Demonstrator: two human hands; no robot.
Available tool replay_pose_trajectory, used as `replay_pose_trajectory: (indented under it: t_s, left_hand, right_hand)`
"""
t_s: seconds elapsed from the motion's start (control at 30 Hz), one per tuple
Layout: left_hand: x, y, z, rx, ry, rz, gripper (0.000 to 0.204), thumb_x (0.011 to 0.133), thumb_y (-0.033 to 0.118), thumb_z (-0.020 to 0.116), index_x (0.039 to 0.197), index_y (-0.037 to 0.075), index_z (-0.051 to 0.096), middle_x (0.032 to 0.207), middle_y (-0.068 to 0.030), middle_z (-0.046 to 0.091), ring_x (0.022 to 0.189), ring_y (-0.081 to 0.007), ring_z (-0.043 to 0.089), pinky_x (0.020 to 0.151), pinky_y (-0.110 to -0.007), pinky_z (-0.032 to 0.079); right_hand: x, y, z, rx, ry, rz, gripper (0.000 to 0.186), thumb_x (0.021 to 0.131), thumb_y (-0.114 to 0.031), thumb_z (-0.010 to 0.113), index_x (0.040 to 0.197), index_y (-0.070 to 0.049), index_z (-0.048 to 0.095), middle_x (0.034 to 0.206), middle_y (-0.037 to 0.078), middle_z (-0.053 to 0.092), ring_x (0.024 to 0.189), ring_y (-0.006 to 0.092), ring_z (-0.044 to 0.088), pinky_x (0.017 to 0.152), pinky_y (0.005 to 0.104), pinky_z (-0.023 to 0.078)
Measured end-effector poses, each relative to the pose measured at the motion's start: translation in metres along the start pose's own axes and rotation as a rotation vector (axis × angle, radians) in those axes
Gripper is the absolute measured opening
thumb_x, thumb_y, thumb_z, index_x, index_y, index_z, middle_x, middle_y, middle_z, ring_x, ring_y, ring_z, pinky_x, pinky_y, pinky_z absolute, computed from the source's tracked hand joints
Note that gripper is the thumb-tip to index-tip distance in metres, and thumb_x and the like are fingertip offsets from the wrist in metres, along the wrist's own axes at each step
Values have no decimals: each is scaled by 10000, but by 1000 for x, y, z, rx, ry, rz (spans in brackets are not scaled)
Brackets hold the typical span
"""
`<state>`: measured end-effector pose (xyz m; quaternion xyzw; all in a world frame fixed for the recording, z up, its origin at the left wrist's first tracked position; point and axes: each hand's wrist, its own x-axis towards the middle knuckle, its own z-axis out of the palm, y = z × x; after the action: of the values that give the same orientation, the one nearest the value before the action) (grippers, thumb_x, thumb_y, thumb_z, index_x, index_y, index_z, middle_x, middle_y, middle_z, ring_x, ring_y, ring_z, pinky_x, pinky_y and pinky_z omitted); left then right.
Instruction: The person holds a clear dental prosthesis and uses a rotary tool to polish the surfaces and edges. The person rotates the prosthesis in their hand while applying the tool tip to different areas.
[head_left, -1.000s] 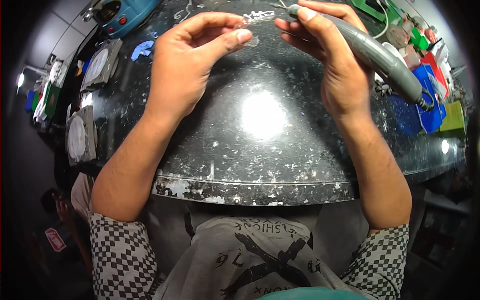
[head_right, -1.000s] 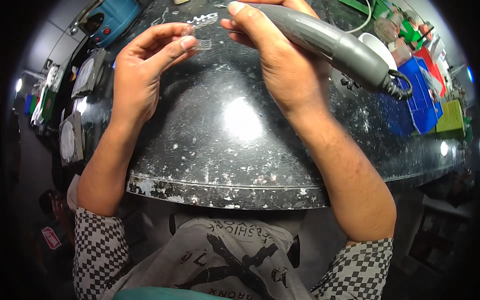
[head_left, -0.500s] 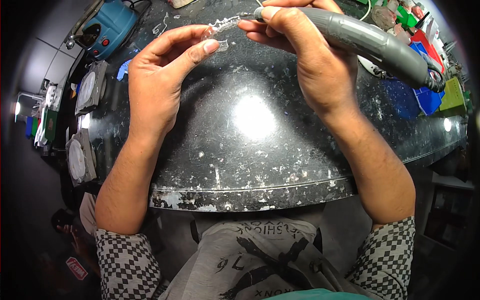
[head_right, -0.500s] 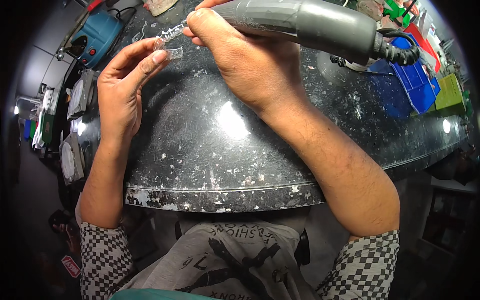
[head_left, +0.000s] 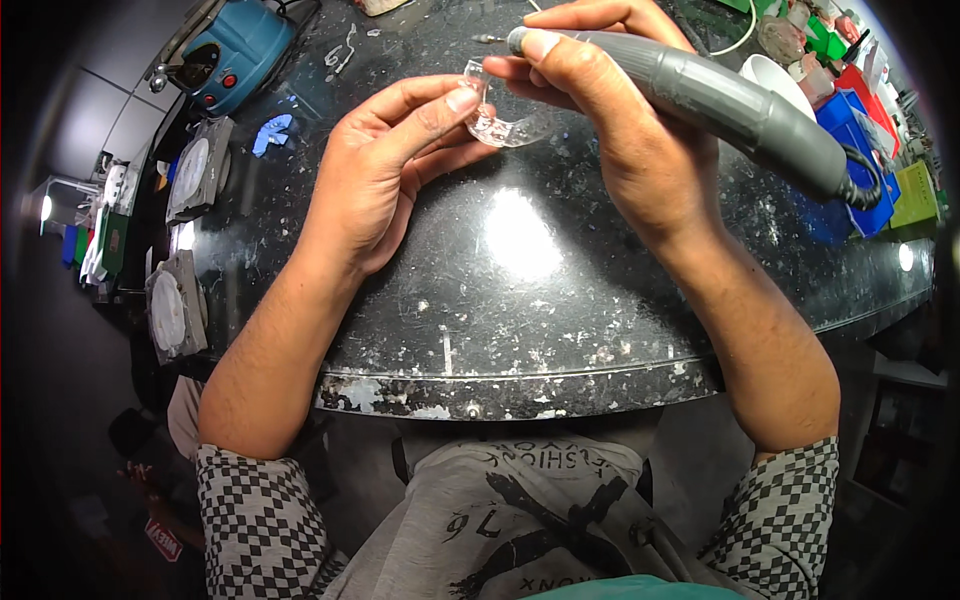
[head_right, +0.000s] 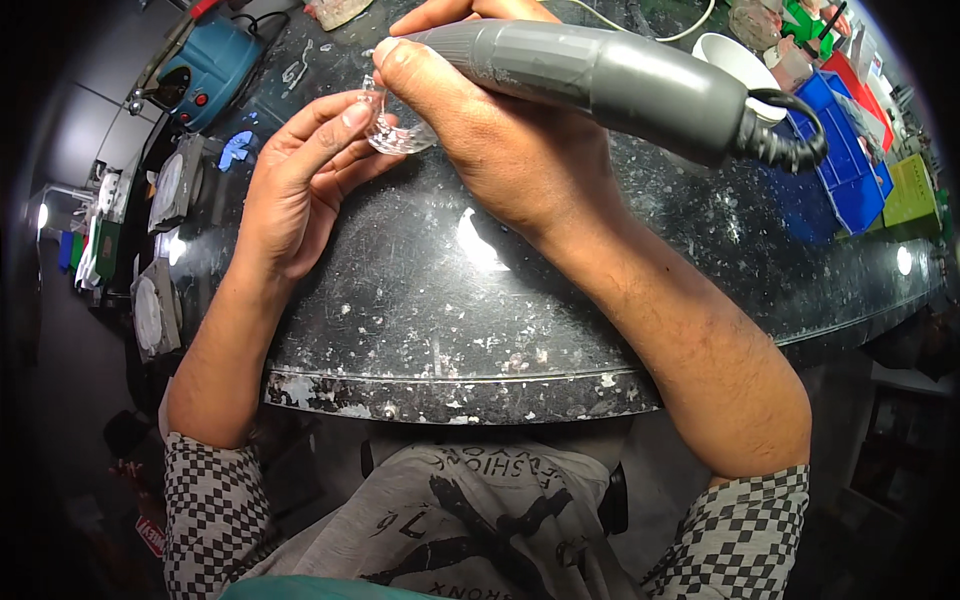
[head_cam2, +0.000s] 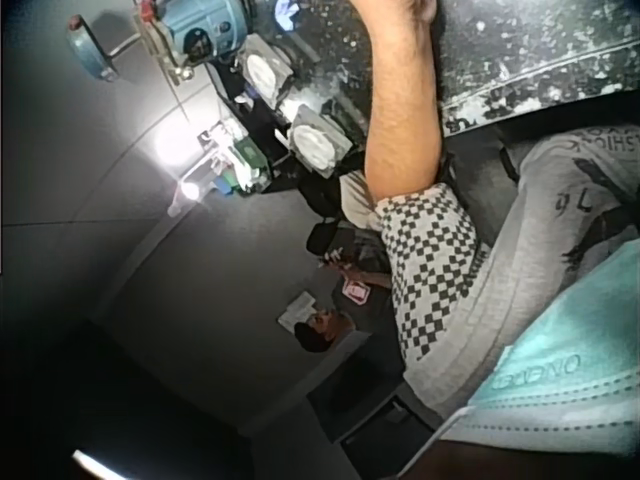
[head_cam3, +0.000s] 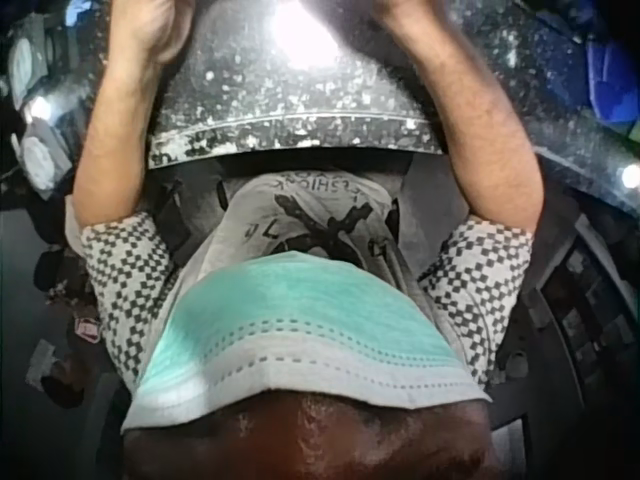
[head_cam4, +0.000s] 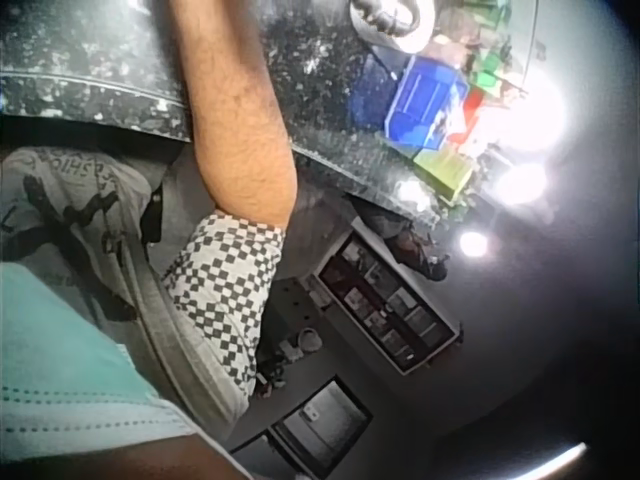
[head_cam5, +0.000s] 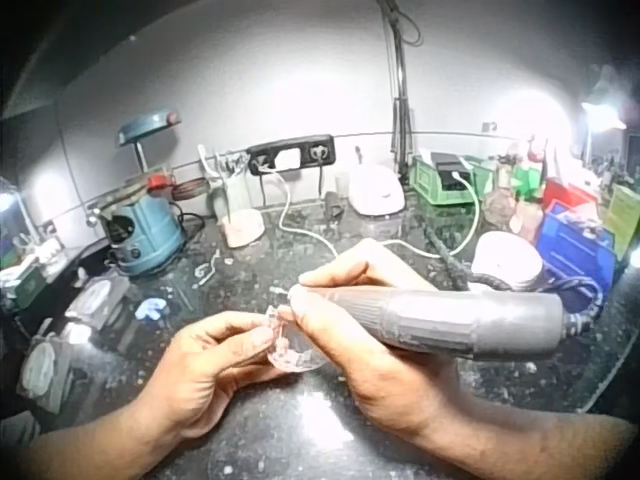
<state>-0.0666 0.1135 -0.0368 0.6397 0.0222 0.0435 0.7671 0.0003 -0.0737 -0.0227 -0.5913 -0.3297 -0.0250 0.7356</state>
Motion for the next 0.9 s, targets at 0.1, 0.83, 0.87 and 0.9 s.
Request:
replay_pose_trajectory:
  t_s: [0.1, 0.83, 0.87, 0.9]
  left_hand:
    - [-1, 0, 0, -83, 10, -18, 273, 1002, 158, 672, 1213, -13, 643, 1141, -131, 706, 1095, -218, 703, 994, -388, 603]
    - [-5, -4, 1, -262, -41, -35, 176, 1025, 120, 627, 1135, -15, 649, 1127, -129, 703, 1115, -227, 694, 1026, -375, 594]
    - [-5, -4, 0, -262, -40, -33, 176, 1025, 120, 627, 1135, -15, 649, 1127, -129, 703, 1115, -227, 694, 1026, -375, 594]
    - [-6, -5, 0, -263, -35, -41, 177, 1025, 123, 628, 1135, -14, 650, 1126, -127, 702, 1114, -226, 694, 1028, -376, 593]
  right_hand:
    - [0, -2, 1, -158, 31, -47, 118, 973, -97, 697, 1023, -5, 644, 955, 67, 685, 887, 108, 653, 798, 259, 518]
    - [1, 5, -2, -149, -16, -32, 101, 959, -106, 707, 950, -19, 656, 894, 51, 664, 812, 94, 615, 739, 262, 501]
    - [1, 5, -3, -148, -17, -33, 101, 959, -106, 707, 950, -19, 656, 894, 51, 664, 812, 94, 615, 739, 262, 501]
    - [0, 4, -4, -147, -26, -17, 99, 960, -106, 704, 952, -20, 654, 901, 51, 661, 817, 93, 613, 741, 261, 500]
